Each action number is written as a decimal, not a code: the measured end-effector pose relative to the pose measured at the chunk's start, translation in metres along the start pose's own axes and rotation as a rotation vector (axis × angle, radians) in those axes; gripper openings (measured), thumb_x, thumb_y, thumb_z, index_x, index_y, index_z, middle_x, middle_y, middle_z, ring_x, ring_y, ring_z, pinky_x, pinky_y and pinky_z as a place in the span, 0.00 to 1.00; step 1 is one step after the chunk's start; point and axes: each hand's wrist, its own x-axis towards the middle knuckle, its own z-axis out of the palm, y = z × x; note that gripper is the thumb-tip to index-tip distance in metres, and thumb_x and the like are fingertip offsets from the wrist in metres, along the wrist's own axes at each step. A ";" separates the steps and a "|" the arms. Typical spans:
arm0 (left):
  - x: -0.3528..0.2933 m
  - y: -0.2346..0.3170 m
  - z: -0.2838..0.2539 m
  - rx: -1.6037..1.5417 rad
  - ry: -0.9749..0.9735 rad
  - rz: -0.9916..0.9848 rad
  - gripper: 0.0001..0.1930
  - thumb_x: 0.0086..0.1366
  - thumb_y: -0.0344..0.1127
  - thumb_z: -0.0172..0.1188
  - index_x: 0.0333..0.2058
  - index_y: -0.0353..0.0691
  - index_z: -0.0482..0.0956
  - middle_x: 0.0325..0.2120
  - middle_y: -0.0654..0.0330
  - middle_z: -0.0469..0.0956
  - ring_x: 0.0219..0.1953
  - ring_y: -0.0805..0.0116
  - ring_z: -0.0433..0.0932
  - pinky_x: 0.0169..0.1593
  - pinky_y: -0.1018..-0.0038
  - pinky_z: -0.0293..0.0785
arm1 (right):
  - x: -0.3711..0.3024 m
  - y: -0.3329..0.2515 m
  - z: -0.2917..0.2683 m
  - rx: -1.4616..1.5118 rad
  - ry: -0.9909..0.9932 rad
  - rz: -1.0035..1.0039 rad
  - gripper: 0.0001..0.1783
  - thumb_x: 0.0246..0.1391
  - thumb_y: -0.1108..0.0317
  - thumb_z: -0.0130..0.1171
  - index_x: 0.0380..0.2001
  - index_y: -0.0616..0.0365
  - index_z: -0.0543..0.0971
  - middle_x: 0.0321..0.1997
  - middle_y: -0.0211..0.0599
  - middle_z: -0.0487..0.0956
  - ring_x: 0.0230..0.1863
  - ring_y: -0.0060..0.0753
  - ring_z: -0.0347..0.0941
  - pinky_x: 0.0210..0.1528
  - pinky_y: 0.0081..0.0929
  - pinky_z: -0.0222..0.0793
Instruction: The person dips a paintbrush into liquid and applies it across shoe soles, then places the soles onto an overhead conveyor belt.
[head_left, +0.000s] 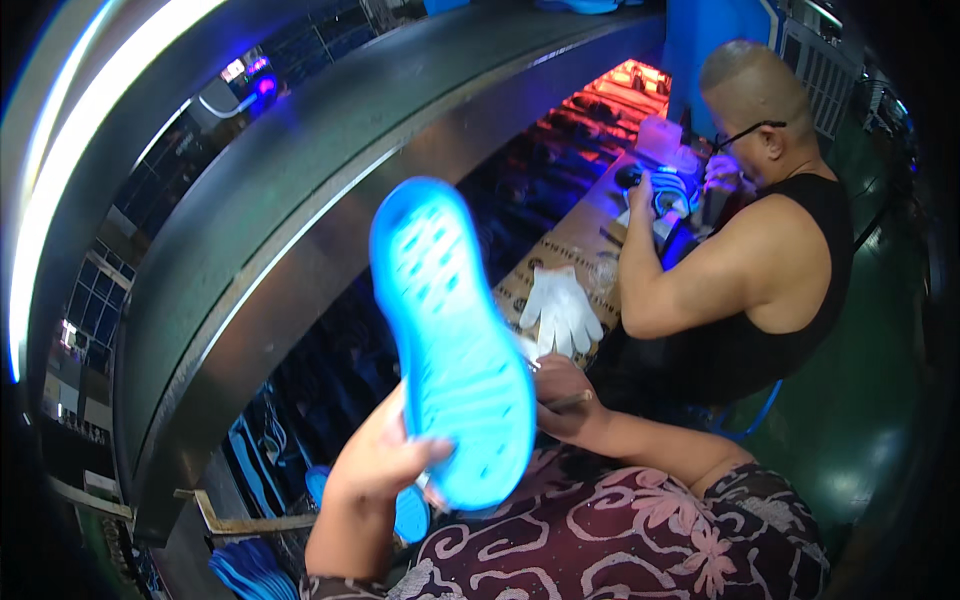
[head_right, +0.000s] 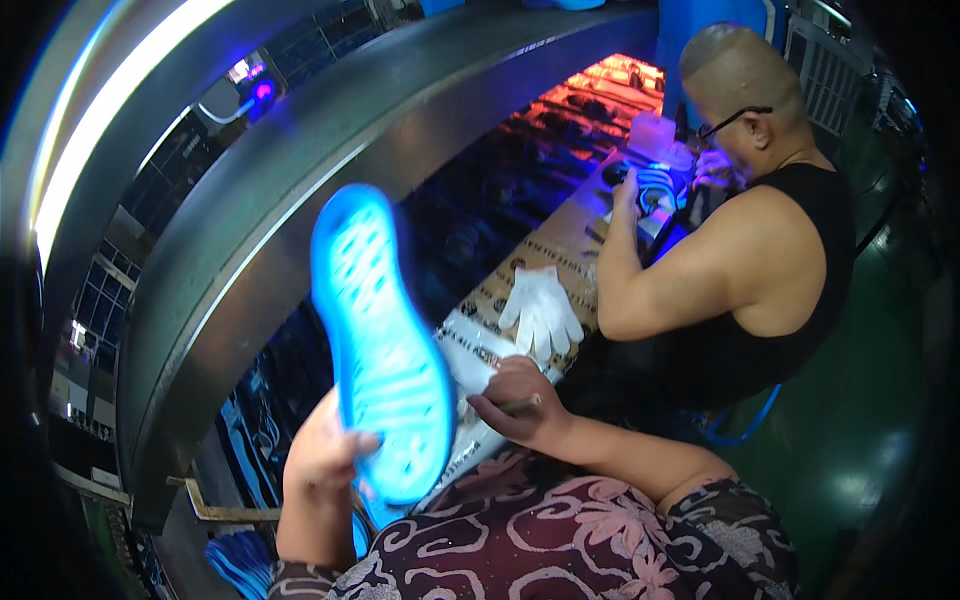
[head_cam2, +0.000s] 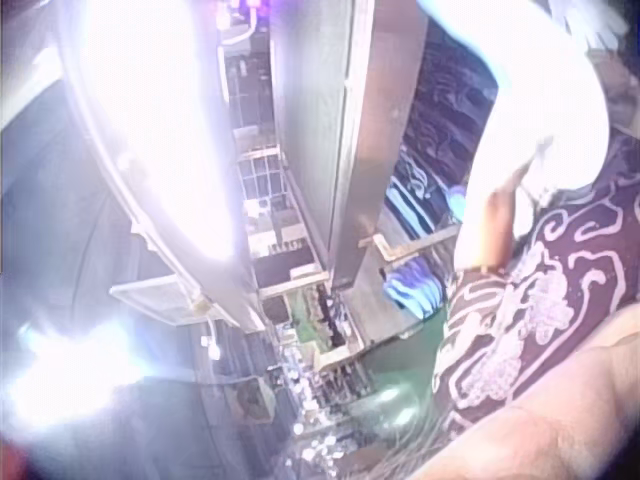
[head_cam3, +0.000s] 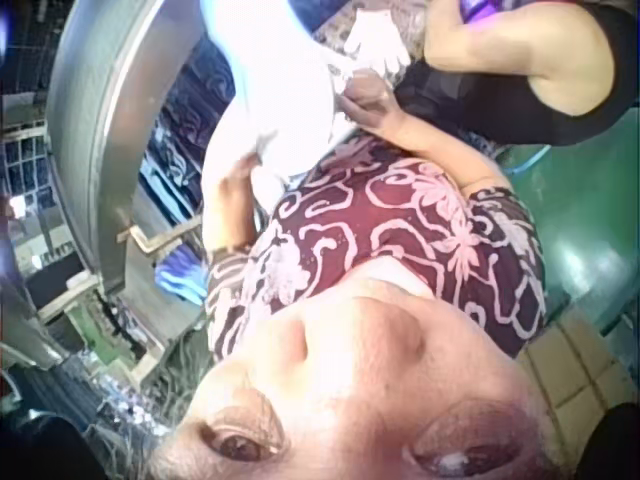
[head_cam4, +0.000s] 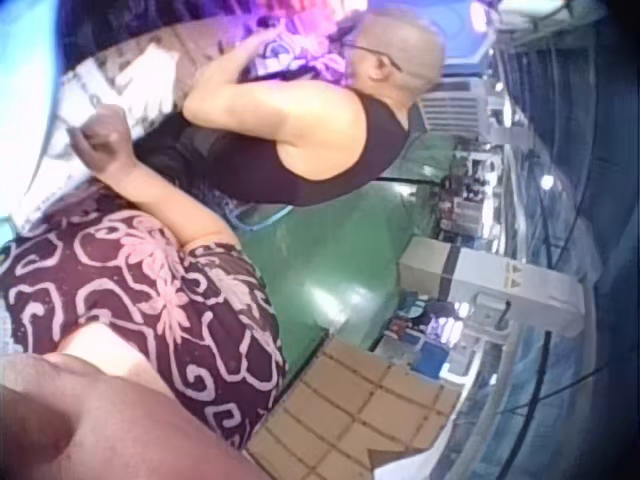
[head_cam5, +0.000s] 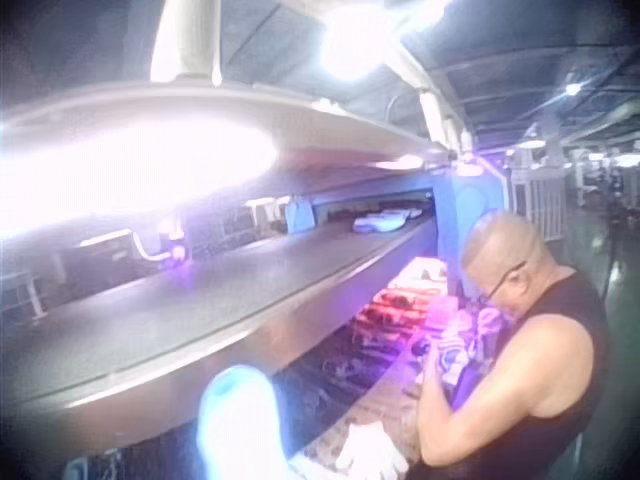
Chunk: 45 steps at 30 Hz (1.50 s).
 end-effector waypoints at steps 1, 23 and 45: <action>0.040 0.006 0.009 0.021 -0.051 0.079 0.41 0.47 0.40 0.67 0.58 0.31 0.59 0.48 0.55 0.71 0.44 0.68 0.75 0.44 0.74 0.74 | -0.005 0.006 -0.001 -0.030 0.051 -0.008 0.12 0.48 0.70 0.61 0.13 0.54 0.75 0.16 0.34 0.73 0.22 0.40 0.69 0.41 0.34 0.64; -0.185 -0.145 -0.122 1.238 1.291 0.066 0.08 0.52 0.26 0.56 0.33 0.34 0.74 0.31 0.52 0.75 0.36 0.57 0.75 0.42 0.68 0.70 | -0.014 0.020 0.013 0.149 0.041 0.203 0.14 0.52 0.71 0.56 0.14 0.59 0.77 0.16 0.37 0.75 0.22 0.40 0.71 0.34 0.34 0.64; -0.253 -0.206 -0.135 -0.615 1.045 -0.244 0.12 0.53 0.36 0.57 0.36 0.40 0.70 0.20 0.61 0.72 0.12 0.72 0.63 0.15 0.78 0.58 | -0.013 -0.010 0.058 0.258 -0.124 0.371 0.18 0.59 0.65 0.51 0.18 0.62 0.78 0.15 0.33 0.72 0.19 0.24 0.66 0.25 0.22 0.62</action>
